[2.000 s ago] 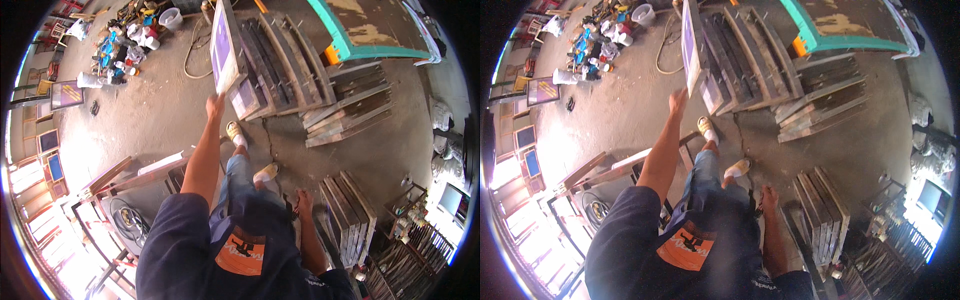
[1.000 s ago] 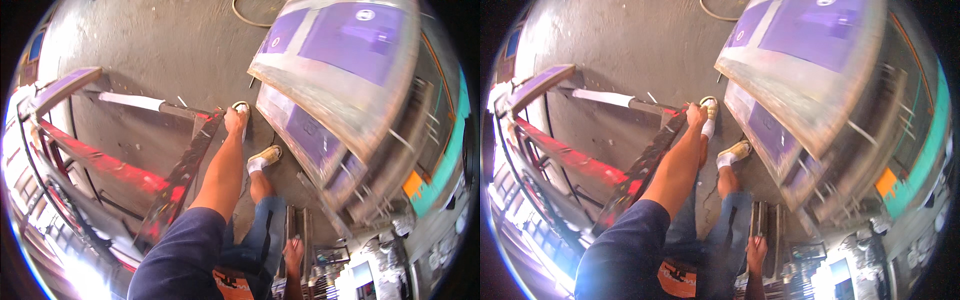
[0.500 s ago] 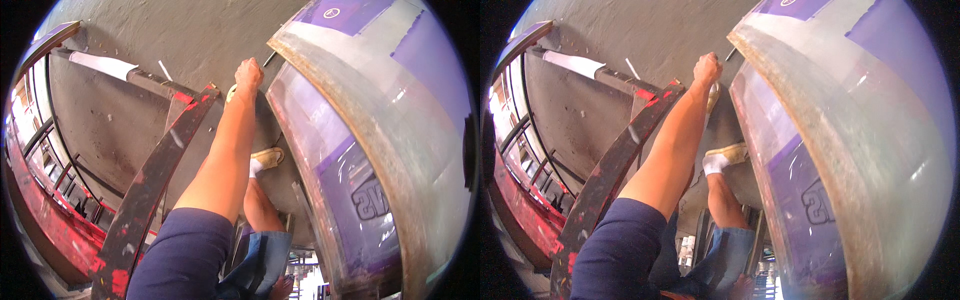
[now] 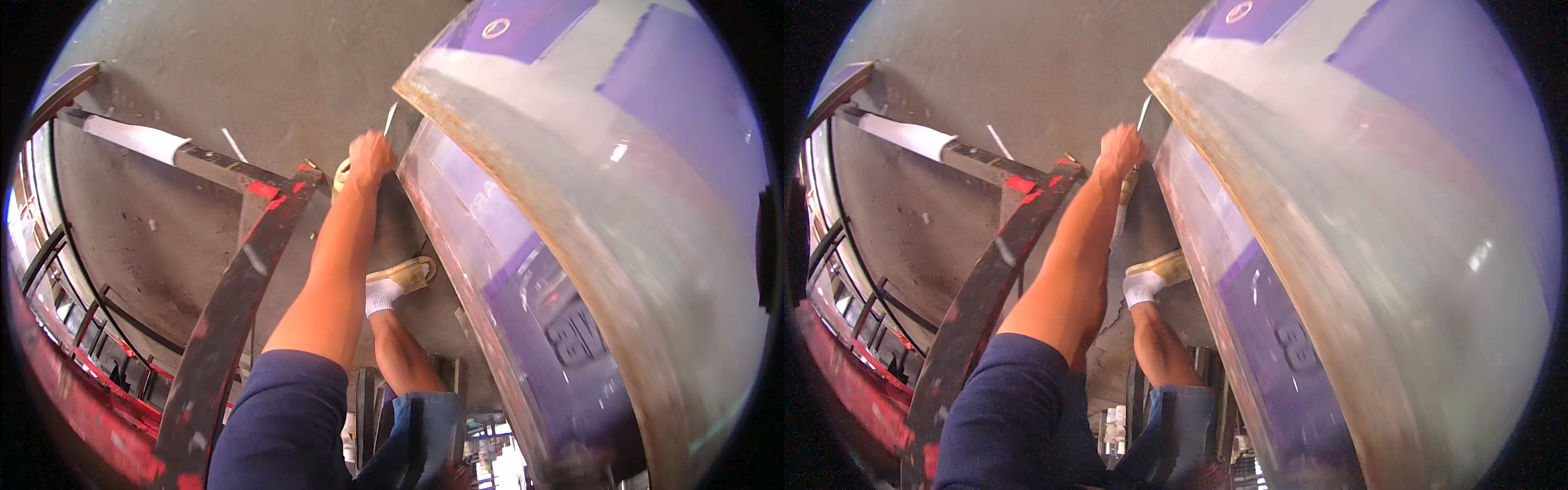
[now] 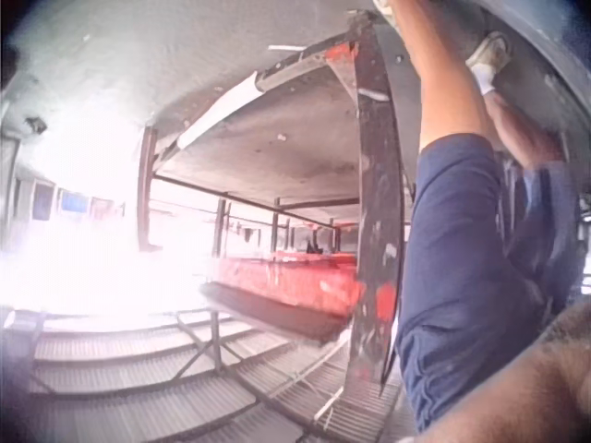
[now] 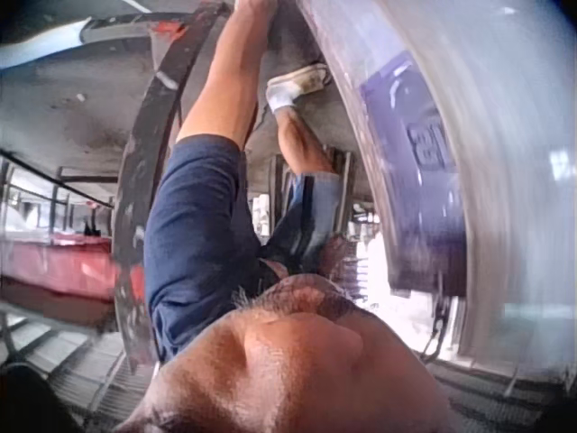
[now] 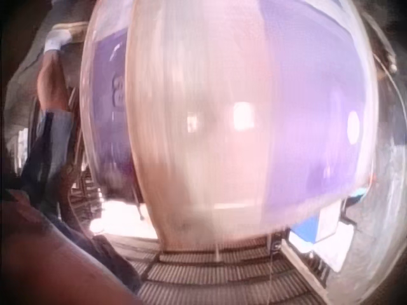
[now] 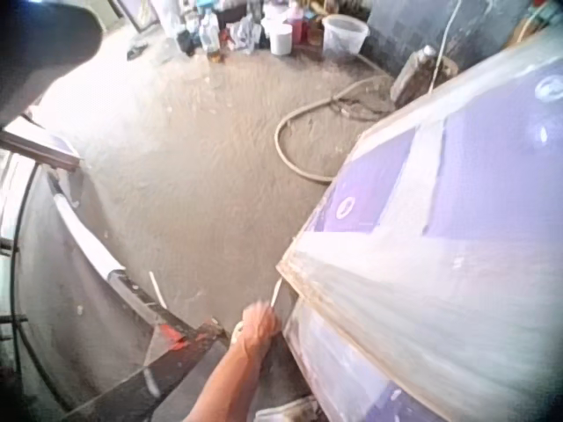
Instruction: The person assembles screen printing frames by placing mesh screens into wooden frames and securing them with a screwdriver. They repeatedly pick up screens from a stack, position them on a workbench, and tighten the clamps to hold the mesh in place.
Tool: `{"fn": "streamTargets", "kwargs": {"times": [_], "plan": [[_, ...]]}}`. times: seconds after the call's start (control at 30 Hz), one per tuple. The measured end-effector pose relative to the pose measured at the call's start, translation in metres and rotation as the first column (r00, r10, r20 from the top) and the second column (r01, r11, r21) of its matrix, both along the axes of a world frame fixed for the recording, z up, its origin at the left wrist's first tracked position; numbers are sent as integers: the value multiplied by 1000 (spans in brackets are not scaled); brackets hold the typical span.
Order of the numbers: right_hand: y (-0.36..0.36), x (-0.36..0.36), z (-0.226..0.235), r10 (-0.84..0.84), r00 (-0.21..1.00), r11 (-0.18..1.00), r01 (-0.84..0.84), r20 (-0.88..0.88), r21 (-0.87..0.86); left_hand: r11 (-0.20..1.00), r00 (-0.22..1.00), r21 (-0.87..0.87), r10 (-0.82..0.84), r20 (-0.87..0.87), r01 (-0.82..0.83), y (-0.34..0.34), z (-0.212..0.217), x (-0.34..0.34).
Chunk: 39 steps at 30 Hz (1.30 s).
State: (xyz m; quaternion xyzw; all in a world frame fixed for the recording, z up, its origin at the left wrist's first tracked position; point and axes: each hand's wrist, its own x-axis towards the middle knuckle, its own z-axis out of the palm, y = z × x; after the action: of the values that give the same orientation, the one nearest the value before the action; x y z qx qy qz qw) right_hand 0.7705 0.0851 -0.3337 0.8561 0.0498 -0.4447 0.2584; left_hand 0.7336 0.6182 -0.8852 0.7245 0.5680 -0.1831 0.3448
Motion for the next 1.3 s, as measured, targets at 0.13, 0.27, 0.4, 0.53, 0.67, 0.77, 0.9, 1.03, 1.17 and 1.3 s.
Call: {"fn": "streamTargets", "kwargs": {"times": [0.13, 0.27, 0.4, 0.53, 0.67, 0.77, 0.9, 1.03, 1.17, 1.3], "plan": [[33, 3, 0, -215, 976, 857, 167, 43, 488, 940, 966, -228, -258, 18, 255, -65, 66, -61], [68, 12, 26, -540, 806, 564, 560, -243, 607, 324, 401, -702, 914, 59, -635, -121, 231, -67], [158, 28, 117, -328, 819, 439, 574, -472, 691, 382, 130, -861, 924, 359, -337, -145, 445, -48], [186, 44, 208, -154, 921, 85, 373, -358, 924, 535, 157, -844, 831, 533, 35, -157, 686, 9], [171, 49, 297, -215, 971, -63, 94, -106, 994, 660, 264, -660, 606, 750, 358, -181, 810, 35], [140, 30, 324, -396, 918, -90, -14, -23, 996, 636, 299, -542, 457, 838, 549, -203, 851, 51], [93, -2, 343, -629, 777, -135, -115, 4, 984, 526, 341, -461, 312, 886, 715, -254, 885, 64], [44, -49, 348, -755, 655, -139, -147, -9, 979, 409, 364, -428, 228, 903, 806, -314, 889, 53], [2, -95, 349, -859, 508, -156, -137, -66, 978, 202, 373, -398, 151, 916, 895, -371, 904, 35], [-44, -135, 354, -921, 369, -188, -145, -123, 972, 69, 81, -58, -394, 916, 996, -426, 908, 28]]}}
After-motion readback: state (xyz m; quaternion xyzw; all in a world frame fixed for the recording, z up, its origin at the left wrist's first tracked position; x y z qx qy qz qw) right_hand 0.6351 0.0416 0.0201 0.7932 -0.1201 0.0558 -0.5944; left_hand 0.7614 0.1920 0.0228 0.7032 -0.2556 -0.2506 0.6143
